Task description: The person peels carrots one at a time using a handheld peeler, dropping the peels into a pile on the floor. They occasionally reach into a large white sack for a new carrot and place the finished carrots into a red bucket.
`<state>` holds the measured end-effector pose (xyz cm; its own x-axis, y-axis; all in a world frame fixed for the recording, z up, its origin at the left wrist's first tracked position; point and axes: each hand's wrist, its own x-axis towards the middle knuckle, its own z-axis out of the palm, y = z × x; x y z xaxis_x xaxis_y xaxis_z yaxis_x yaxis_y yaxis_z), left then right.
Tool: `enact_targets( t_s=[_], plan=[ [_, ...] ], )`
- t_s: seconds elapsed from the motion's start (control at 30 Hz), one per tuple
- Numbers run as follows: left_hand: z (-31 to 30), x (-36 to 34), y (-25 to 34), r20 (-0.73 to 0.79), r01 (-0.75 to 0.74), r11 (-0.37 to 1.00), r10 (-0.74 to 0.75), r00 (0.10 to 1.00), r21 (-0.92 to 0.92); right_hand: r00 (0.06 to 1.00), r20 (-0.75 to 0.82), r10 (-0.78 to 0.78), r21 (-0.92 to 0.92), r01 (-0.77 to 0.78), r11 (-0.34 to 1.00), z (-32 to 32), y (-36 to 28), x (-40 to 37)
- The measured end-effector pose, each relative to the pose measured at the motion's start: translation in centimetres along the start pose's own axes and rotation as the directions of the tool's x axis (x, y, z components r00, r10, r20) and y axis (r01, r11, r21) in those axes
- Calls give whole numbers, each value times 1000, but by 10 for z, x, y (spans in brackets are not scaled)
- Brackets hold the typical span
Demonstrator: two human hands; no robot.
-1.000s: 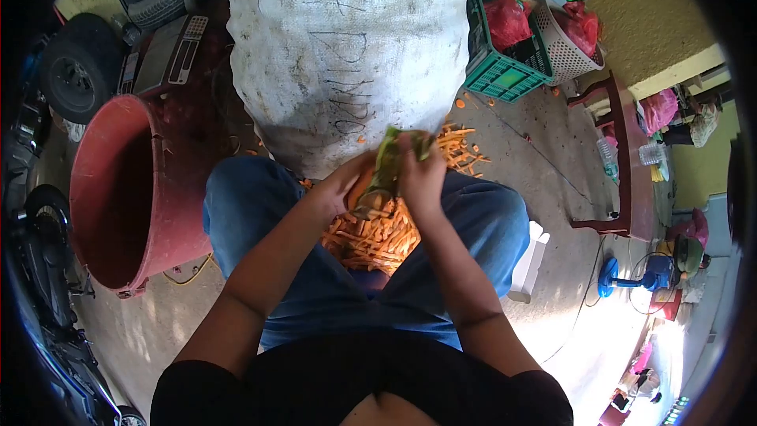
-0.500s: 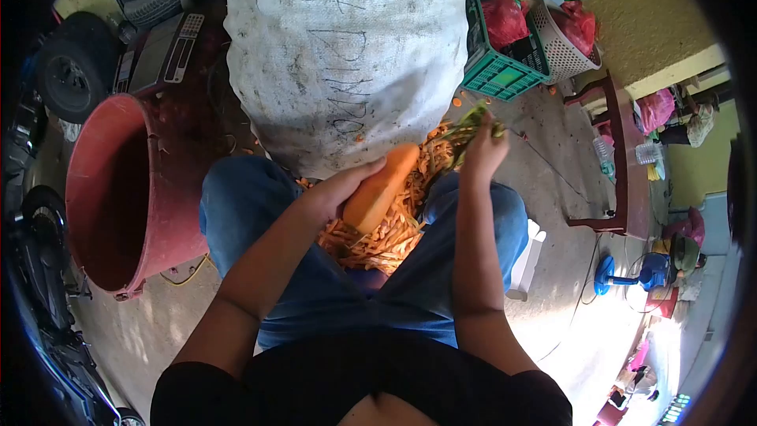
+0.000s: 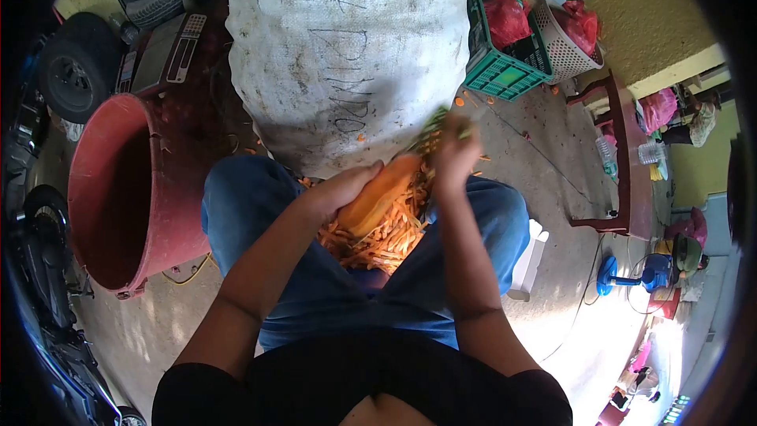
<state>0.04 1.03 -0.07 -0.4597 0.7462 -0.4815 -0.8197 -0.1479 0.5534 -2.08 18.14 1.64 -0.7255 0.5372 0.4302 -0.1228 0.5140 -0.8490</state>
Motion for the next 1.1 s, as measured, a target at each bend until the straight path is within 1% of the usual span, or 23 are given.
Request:
enact_targets(
  t_s=[0.03,0.07,0.1,0.13,0.17,0.2,0.23,0.27,0.33,0.37,0.43,0.47,0.53,0.7,0.73,0.8,0.87,0.93,0.97,1.0,1.03,1.07,1.1],
  plan=[
    [5,-5,0,-4,59,987,-59,998,146,992,-116,41,-157,-59,986,-10,2,22],
    [11,-7,-3,-3,60,987,-60,998,147,967,-255,-21,-271,-51,961,-16,30,39],
    [17,-7,-5,-83,49,988,-37,996,147,945,-320,65,-282,-161,946,-25,33,51],
    [21,-7,-5,-161,33,988,-9,987,148,944,-324,63,-281,-160,946,-26,36,51],
    [16,-3,-5,-157,31,989,-8,988,147,942,-315,113,-152,-168,974,-30,37,51],
    [6,3,-5,-48,10,1000,-11,999,-9,941,-297,162,-23,-177,984,-33,29,48],
    [1,7,-3,57,5,986,5,998,-168,968,-200,155,54,-147,988,-28,19,38],
    [0,9,-1,55,3,985,7,998,-172,990,-95,108,159,-92,983,-22,13,26],
    [2,12,5,-163,-47,971,8,987,-235,953,135,270,140,-289,947,-18,-25,-1],
    [3,13,4,-182,-90,954,39,983,-287,984,129,124,190,-147,971,-9,-23,-12],
    [-7,22,-2,-180,-124,925,61,982,-359,954,284,96,157,-145,977,-5,-34,-29],
    [-11,25,-4,-178,-157,888,87,980,-432,957,290,34,163,-84,983,1,-31,-37],
    [-4,16,-2,-189,-165,891,91,978,-424,943,329,-49,128,7,992,4,-41,-44],
    [-6,21,-12,-202,-230,895,163,966,-381,943,331,-7,55,-12,998,6,-32,-44],
    [-7,21,-10,-184,-212,930,162,969,-301,943,334,1,18,-8,1000,7,-26,-41],
    [-6,17,-7,-168,-198,955,163,972,-220,984,174,-27,83,13,996,9,-14,-23],
    [4,5,-7,10,22,1000,-22,1000,8,994,8,110,-53,-109,993,0,15,15],
    [18,-3,-10,-25,0,997,1,1000,73,980,-197,-12,-262,-40,964,-13,32,39],
    [24,-5,-9,-88,-26,996,34,996,90,980,-199,-12,-260,-41,965,-17,36,42],
    [27,-5,-8,-148,-52,993,67,987,105,972,-223,71,-146,-105,984,-21,35,44],
    [23,-4,-8,-145,-51,994,65,987,100,959,-236,154,-32,-167,985,-25,33,43],
    [14,-2,-5,-31,-7,997,4,1000,-80,960,-235,152,-37,-165,986,-25,30,39],
    [7,1,-3,90,56,966,-34,995,-252,974,-132,182,58,-176,983,-21,18,30]
  ],
)
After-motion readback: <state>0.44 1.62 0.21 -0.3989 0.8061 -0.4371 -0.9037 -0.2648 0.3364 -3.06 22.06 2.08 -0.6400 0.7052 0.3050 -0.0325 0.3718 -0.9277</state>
